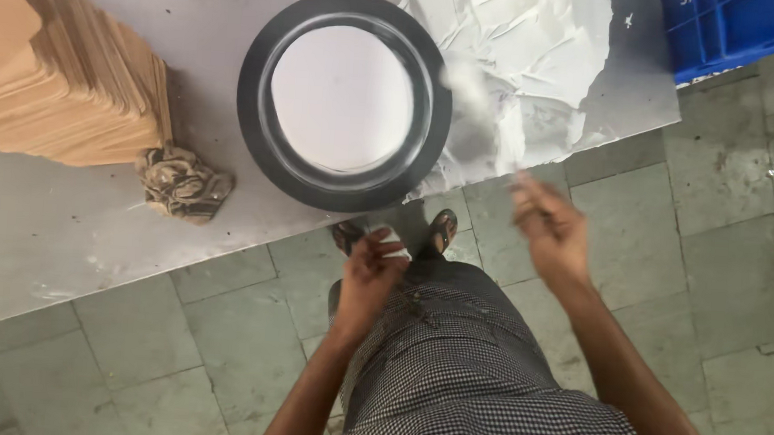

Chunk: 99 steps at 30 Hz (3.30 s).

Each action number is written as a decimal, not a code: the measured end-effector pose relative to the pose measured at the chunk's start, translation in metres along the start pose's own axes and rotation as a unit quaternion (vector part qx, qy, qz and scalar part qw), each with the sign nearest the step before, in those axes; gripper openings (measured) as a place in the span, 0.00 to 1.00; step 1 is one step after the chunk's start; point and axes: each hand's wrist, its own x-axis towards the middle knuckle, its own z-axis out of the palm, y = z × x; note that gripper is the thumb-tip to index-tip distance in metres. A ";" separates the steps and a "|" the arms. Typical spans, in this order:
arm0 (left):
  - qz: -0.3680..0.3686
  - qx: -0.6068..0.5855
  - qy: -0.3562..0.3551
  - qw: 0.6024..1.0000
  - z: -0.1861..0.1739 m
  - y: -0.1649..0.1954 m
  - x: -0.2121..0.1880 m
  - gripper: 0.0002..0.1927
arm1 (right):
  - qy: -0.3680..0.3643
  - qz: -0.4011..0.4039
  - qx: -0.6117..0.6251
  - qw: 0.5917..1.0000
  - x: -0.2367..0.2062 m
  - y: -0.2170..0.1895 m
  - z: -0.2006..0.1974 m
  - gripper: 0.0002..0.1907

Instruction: The person spreads white cream onto round dark cake bases using a spatula, places white paper circles on top, and stacks them. The person places a finished item into a blue crate and continues spreading cream on additional bases throughout the clip.

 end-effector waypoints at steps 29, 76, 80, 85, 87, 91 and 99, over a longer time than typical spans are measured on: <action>-0.080 -0.295 0.081 0.949 0.049 -0.018 0.102 0.25 | 0.212 -0.086 0.203 0.952 0.007 -0.013 -0.060 0.18; -0.097 -0.539 0.029 0.836 -0.044 -0.003 0.069 0.50 | -0.143 -0.466 -0.607 0.628 0.035 -0.181 0.070 0.15; -0.088 -0.558 0.022 0.825 -0.042 -0.013 0.068 0.48 | -0.143 -0.466 -0.610 0.624 0.035 -0.182 0.072 0.17; -0.086 -0.541 0.020 0.836 -0.043 -0.029 0.068 0.46 | -0.150 -0.461 -0.621 0.616 0.035 -0.182 0.074 0.18; -0.083 -0.552 0.016 0.829 -0.044 -0.032 0.068 0.46 | -0.153 -0.458 -0.626 0.613 0.035 -0.181 0.075 0.18; -0.096 -0.534 0.028 0.839 -0.045 -0.034 0.066 0.46 | -0.150 -0.454 -0.637 0.605 0.036 -0.179 0.076 0.17; -0.117 -0.545 0.057 0.828 -0.047 -0.034 0.065 0.43 | -0.153 -0.451 -0.640 0.603 0.036 -0.177 0.079 0.17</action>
